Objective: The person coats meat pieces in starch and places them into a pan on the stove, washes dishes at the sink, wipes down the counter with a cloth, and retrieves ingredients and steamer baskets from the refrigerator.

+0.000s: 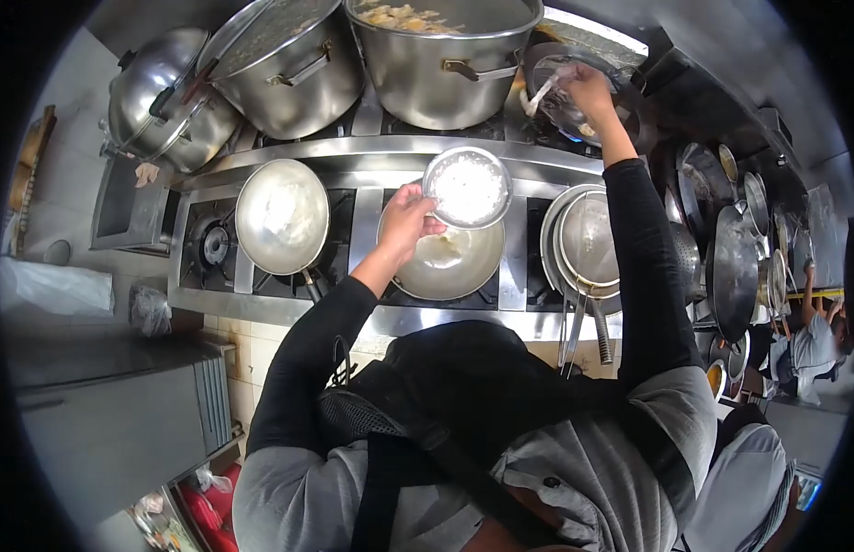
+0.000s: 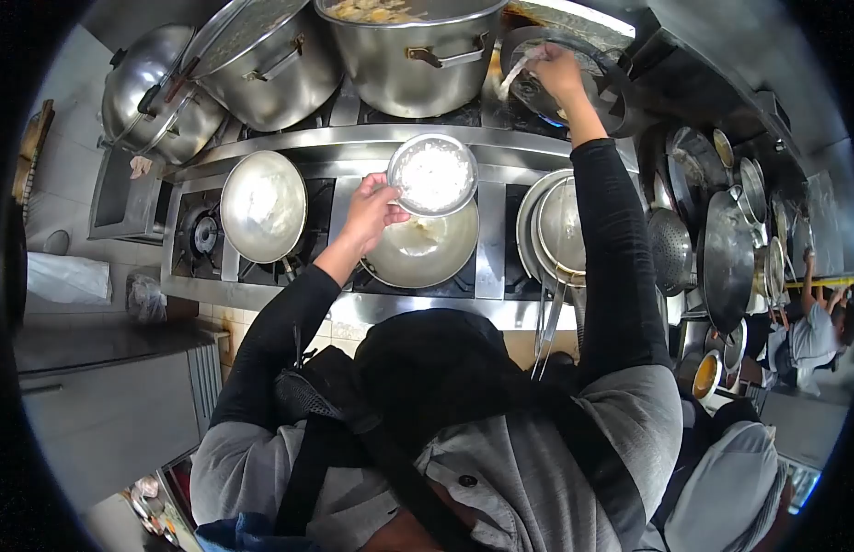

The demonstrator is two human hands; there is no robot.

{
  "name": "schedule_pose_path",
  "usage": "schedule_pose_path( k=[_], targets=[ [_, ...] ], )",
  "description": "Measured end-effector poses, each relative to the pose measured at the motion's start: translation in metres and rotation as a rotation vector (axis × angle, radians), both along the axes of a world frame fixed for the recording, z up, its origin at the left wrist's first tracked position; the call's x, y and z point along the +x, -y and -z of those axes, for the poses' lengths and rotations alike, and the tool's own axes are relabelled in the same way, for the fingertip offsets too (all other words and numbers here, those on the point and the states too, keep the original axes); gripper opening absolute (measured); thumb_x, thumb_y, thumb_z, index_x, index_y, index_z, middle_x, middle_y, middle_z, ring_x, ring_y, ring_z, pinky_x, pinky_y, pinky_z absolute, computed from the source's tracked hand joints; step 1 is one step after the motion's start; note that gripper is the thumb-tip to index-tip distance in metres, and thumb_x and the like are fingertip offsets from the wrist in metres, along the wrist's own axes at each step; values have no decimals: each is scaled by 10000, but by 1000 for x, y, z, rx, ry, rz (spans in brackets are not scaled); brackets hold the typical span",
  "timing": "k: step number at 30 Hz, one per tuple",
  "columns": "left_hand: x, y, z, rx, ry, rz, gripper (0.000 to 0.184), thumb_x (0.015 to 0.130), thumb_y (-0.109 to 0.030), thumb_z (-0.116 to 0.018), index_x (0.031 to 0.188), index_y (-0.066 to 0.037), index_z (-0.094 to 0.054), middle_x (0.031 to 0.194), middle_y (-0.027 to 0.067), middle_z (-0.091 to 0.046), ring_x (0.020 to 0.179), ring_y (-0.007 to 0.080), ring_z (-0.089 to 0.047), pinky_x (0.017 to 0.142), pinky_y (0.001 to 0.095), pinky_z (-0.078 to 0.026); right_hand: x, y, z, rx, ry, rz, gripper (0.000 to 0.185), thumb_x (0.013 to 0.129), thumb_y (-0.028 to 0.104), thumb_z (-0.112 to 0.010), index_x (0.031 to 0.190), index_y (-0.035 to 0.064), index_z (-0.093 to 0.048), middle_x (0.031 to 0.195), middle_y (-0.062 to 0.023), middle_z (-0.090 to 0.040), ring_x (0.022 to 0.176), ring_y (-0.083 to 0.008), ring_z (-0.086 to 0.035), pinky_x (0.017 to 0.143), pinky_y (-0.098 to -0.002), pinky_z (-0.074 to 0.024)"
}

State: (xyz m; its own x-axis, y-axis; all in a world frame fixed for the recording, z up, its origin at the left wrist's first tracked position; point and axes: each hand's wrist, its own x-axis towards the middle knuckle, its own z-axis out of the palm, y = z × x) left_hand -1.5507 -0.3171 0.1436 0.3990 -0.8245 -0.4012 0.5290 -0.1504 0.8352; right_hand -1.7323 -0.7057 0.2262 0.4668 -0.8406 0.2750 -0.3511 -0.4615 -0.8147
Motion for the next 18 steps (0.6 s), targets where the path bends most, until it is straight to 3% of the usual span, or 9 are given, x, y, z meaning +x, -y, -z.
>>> schedule_pose_path(
  k=[6, 9, 10, 13, 14, 16, 18],
  targets=[
    [5, -28, 0, -24, 41, -38, 274, 867, -38, -603, 1094, -55, -450, 979, 122, -588, 650, 153, -613, 573, 292, -594, -17, 27, -48, -18, 172, -62, 216, 787, 94, -732, 972, -6, -683, 891, -70, -703, 780, -131, -618, 740, -287, -473],
    [11, -35, 9, -37, 27, -55, 258, 874, -34, -595, 1086, -62, -450, 983, 121, -591, 661, 147, -616, 566, 291, -593, -24, 41, -73, -119, 101, -41, 208, 809, 112, -711, 981, -3, -687, 877, -63, -705, 778, -130, -619, 741, -286, -474],
    [11, -36, 8, -37, 23, -68, 252, 876, -31, -590, 1082, -66, -450, 977, 122, -596, 650, 147, -616, 562, 287, -592, -28, 51, -75, -132, 19, -33, 151, 841, 114, -678, 945, 4, -682, 850, -26, -673, 759, -94, -584, 697, -265, -459],
    [13, -38, 14, -5, 33, -94, 247, 879, -31, -584, 1082, -67, -449, 959, 120, -604, 629, 148, -615, 563, 289, -590, -29, 83, -57, -261, -257, 36, 145, 826, 126, -690, 903, 4, -694, 790, -25, -666, 737, -98, -585, 688, -287, -467],
    [13, -39, 15, 7, 34, -101, 241, 881, -29, -580, 1081, -70, -453, 943, 117, -611, 616, 149, -622, 559, 290, -586, -27, 94, -43, -154, -233, 25, 213, 728, 225, -755, 847, 48, -740, 814, -109, -710, 753, -173, -651, 717, -339, -498],
    [15, -40, 16, 17, 37, -117, 238, 881, -31, -581, 1080, -73, -457, 940, 118, -614, 620, 152, -630, 556, 292, -584, -25, 133, 15, -116, -306, -18, 200, 751, 240, -726, 848, 67, -746, 829, -126, -714, 770, -239, -669, 731, -370, -511],
    [13, -41, 12, 28, 65, -131, 226, 882, -51, -592, 1074, -84, -479, 924, 74, -619, 649, 127, -619, 572, 274, -562, -21, 143, 28, -157, -437, -9, 190, 778, 250, -688, 852, 86, -750, 853, -143, -715, 803, -299, -678, 753, -398, -521]
  ],
)
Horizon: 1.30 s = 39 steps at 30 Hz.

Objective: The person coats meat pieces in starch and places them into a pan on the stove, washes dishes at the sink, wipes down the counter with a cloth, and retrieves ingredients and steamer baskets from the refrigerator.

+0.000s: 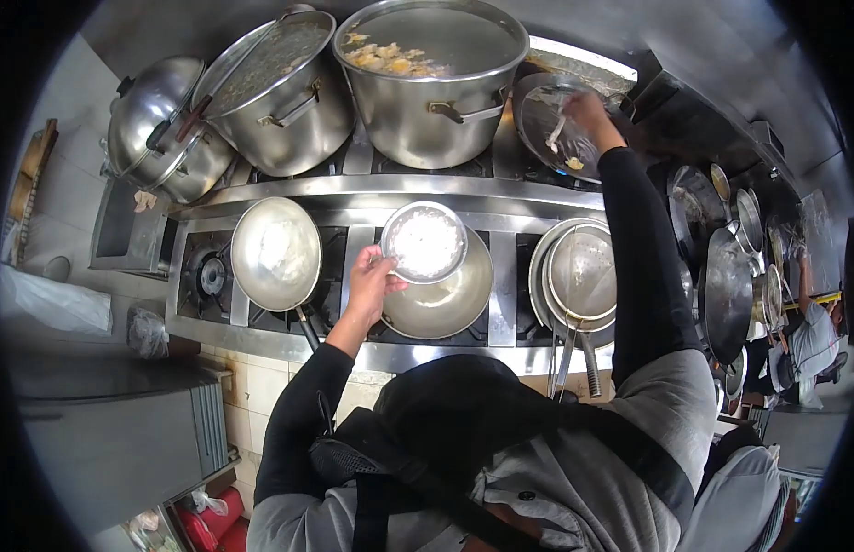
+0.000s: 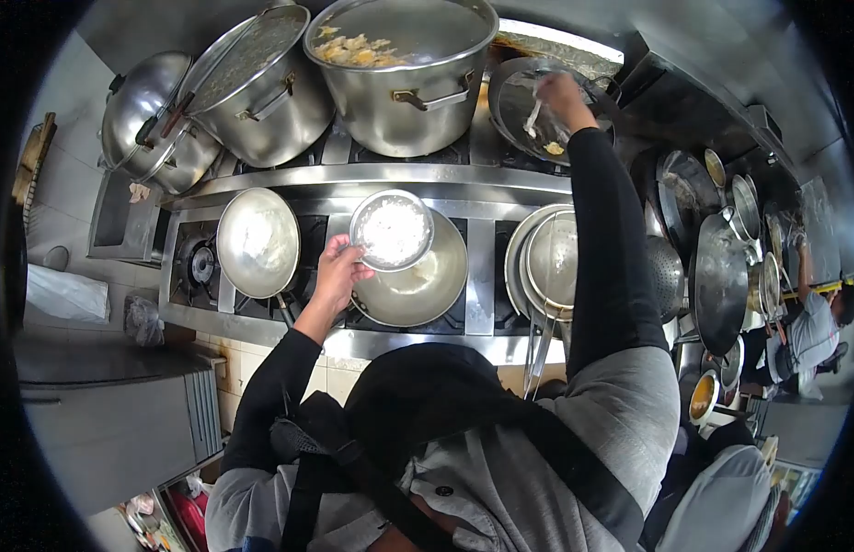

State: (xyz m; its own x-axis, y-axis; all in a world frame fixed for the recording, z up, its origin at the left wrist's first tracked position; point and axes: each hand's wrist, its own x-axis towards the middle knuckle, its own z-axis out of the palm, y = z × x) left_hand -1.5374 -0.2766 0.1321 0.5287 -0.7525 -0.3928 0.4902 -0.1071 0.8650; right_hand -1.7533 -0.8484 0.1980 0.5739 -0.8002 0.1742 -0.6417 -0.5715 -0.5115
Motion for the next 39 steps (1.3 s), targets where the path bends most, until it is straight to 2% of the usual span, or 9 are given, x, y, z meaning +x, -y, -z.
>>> schedule_pose_path(
  k=[2, 5, 6, 9, 11, 15, 19, 28, 39],
  targets=[
    [3, 0, 0, -11, -10, -12, 228, 879, -47, -593, 1072, -85, -479, 923, 75, -619, 647, 130, -620, 567, 273, -561, 7, -20, 7, -120, -185, 47, 190, 809, 254, -643, 858, 106, -751, 888, -159, -712, 850, -353, -677, 781, -423, -526],
    [7, 4, 1, -10, -11, -40, 235, 878, -43, -594, 1080, -81, -479, 933, 83, -617, 648, 136, -618, 566, 275, -561, 12, -36, -3, -114, -8, 77, 205, 840, 248, -589, 880, 117, -741, 937, -171, -699, 907, -396, -653, 809, -445, -523],
    [8, 6, 1, -4, -11, -54, 239, 878, -43, -595, 1084, -79, -479, 939, 87, -616, 649, 138, -617, 567, 275, -561, 10, -49, -14, -235, -70, 114, 268, 836, 155, -546, 1035, 83, -710, 945, -157, -711, 844, -298, -683, 746, -377, -523],
    [11, 12, 3, -38, -15, -83, 209, 886, -40, -597, 1063, -57, -488, 923, 114, -607, 629, 167, -637, 571, 304, -587, 12, -17, -7, -594, -104, 39, 258, 836, 156, -568, 1048, 93, -700, 967, -150, -708, 885, -278, -679, 793, -361, -522],
    [9, 17, -3, -53, -35, -68, 230, 885, -38, -612, 1075, -45, -481, 906, 113, -597, 626, 163, -632, 569, 300, -590, 22, -138, -69, -207, 303, -40, 231, 844, 143, -596, 1043, 74, -688, 959, -129, -711, 876, -250, -678, 808, -355, -522],
    [2, 28, -17, -55, 37, 10, 246, 885, -32, -620, 1078, -33, -468, 884, 105, -588, 629, 155, -632, 562, 287, -592, 44, -287, -59, 62, 142, -575, 216, 802, 163, -673, 1005, 99, -709, 938, -133, -708, 904, -323, -684, 796, -385, -527],
    [-11, 34, -22, -78, 84, 100, 245, 880, -36, -626, 1061, -29, -462, 860, 96, -589, 605, 150, -634, 548, 282, -591, 66, -359, 11, -32, -189, -590, 221, 778, 191, -691, 981, 105, -711, 985, -142, -704, 911, -359, -669, 808, -434, -528],
    [-17, 36, -16, -47, 52, 163, 264, 868, -34, -623, 1072, -20, -456, 889, 118, -603, 601, 169, -652, 533, 286, -590, 50, -341, -68, 244, 249, -648, 158, 838, 122, -674, 940, 0, -681, 906, -112, -675, 851, -181, -644, 798, -307, -499],
    [-26, 58, -28, -86, 2, 205, 285, 874, -34, -625, 1095, -27, -445, 923, 119, -585, 612, 162, -629, 552, 298, -597, 27, -329, -93, 483, 211, -599, 114, 878, 9, -605, 989, -14, -621, 919, -13, -652, 863, -69, -591, 782, -242, -482]
  ],
)
